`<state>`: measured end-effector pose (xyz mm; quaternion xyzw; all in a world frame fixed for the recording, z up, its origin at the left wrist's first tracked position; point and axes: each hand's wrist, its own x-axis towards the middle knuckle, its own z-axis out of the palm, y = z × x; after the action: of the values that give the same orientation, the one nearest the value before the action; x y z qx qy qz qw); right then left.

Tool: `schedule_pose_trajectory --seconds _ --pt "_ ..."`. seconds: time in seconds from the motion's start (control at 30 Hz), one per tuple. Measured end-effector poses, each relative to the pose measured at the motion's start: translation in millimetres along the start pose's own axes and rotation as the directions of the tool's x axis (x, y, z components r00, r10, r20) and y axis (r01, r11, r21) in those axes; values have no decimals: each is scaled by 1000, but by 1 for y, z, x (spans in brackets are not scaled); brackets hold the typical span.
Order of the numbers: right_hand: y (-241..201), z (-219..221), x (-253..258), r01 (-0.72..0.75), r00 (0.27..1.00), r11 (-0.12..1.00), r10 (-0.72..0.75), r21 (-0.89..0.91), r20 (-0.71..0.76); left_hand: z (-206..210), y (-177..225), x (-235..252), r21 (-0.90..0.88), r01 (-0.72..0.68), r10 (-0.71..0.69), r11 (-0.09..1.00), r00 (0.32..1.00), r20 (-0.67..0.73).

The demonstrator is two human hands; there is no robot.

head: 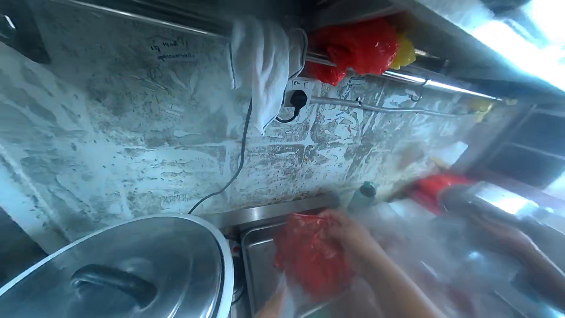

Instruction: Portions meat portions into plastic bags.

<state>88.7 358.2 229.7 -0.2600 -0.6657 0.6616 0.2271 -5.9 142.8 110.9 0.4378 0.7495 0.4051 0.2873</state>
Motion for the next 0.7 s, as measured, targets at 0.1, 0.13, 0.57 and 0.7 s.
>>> schedule_pose_trajectory --seconds 0.1,0.13,0.57,0.7 --pt "-2 17 -11 -1 1000 990 4 139 -17 11 9 35 -13 91 -89 996 992 87" --pt "2 24 -14 -1 999 984 8 177 -40 15 10 43 -63 118 -112 991 990 86" --pt "113 37 -51 -230 945 966 250 -114 212 20 -20 41 -344 197 -189 918 980 56" --pt "123 22 -44 -29 895 805 285 -593 342 26 -24 37 -245 190 -163 951 979 125"
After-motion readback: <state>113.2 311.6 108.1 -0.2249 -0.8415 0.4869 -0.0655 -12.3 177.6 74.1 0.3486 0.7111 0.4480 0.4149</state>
